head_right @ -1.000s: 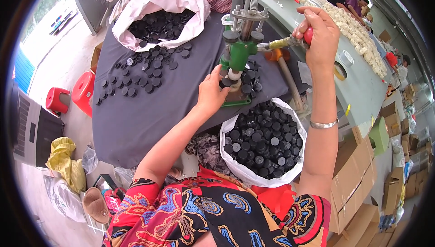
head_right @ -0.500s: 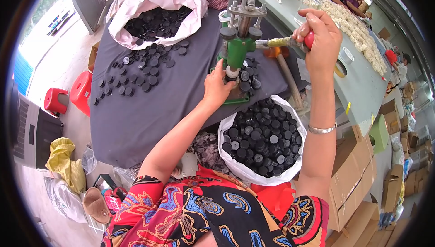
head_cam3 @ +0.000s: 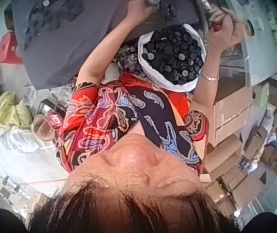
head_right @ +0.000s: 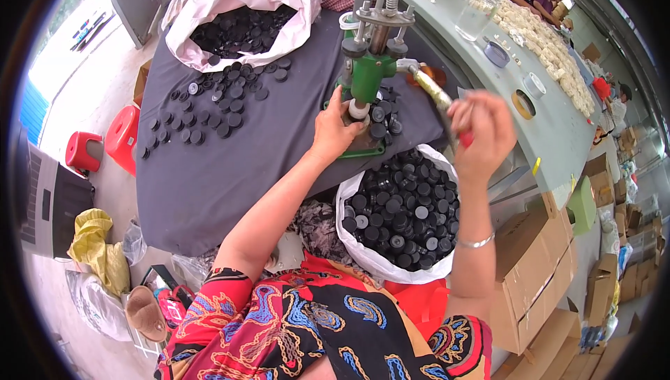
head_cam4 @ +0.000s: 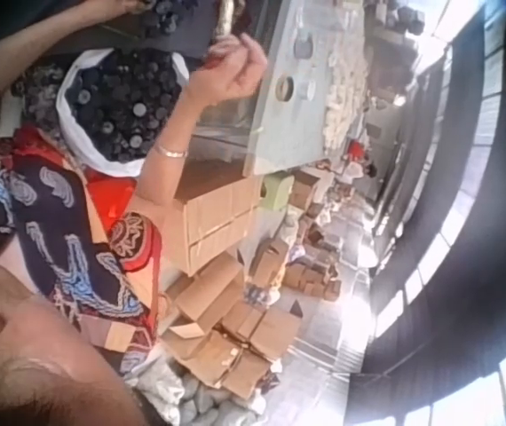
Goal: The person processes small black plastic components using a manual press machine.
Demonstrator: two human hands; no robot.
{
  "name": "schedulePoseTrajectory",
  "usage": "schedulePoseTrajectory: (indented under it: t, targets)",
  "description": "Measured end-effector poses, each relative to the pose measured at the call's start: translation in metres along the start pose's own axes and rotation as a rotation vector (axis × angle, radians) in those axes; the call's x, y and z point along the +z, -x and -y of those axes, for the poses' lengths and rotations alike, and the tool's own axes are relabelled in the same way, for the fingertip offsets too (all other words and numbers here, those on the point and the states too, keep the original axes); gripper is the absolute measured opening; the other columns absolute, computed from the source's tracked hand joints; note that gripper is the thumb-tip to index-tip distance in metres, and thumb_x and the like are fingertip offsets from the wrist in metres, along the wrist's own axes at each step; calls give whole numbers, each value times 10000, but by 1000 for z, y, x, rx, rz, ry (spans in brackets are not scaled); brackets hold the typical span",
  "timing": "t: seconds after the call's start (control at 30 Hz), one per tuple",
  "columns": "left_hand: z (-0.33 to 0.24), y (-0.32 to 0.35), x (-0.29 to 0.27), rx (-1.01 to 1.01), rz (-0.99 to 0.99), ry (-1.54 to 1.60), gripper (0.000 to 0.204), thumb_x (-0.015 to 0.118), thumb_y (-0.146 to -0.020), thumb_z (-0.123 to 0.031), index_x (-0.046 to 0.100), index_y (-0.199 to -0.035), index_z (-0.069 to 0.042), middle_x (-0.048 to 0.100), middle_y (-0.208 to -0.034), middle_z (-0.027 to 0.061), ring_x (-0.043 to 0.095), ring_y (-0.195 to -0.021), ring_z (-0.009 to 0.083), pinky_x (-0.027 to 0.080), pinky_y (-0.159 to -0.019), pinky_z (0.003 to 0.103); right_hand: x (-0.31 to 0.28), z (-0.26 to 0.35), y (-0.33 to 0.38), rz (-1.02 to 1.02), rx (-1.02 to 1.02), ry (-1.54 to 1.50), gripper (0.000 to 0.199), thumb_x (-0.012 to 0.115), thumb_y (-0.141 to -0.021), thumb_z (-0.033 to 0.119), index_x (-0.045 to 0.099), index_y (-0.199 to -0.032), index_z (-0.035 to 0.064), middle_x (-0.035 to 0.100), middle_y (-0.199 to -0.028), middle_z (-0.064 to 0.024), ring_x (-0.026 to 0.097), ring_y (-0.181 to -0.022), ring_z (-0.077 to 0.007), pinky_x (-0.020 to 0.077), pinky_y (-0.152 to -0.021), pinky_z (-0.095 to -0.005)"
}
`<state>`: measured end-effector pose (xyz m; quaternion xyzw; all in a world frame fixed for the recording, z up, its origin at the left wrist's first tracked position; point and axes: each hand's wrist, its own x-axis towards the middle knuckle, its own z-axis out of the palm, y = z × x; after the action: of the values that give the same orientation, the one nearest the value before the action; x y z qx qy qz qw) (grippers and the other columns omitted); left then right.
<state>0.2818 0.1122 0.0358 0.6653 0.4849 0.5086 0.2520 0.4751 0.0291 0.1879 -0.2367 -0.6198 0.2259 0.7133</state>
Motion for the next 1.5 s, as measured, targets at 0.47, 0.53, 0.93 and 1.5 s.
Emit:
schedulePoseTrajectory:
  t: [0.47,0.53,0.93,1.5]
  targets:
    - [78,49,-216,117,-603,-395,388,668,-712,-14,625,-1096,-46,649,-1027,137,602,-946,316,491,-838,397,-20,-4,40,-76,85,122,140,472,-942,28,579,-988,-51,561,-749,-69,464,-630,-88,441,-648,-244]
    - [105,61,-281,31,-773,-619,372,663,-725,-24,630,-1096,-36,652,-1039,135,595,-972,318,480,-866,403,-18,3,9,16,75,122,161,467,-948,50,583,-998,-50,460,-661,-28,438,-604,-91,444,-676,-281]
    - [190,88,-401,-585,-779,-933,672,756,-702,-227,503,-1319,-143,615,-1053,209,577,-1037,374,473,-896,451,-6,2,-110,4,300,74,227,529,-934,160,603,-1021,-37,420,-614,4,420,-551,-96,431,-621,-278]
    - [12,63,-158,133,-170,-178,708,741,-674,-39,477,-1330,-63,655,-978,131,626,-905,296,507,-813,390,10,9,-106,-5,250,58,195,517,-914,94,623,-970,-59,504,-587,-33,483,-513,-116,474,-576,-286]
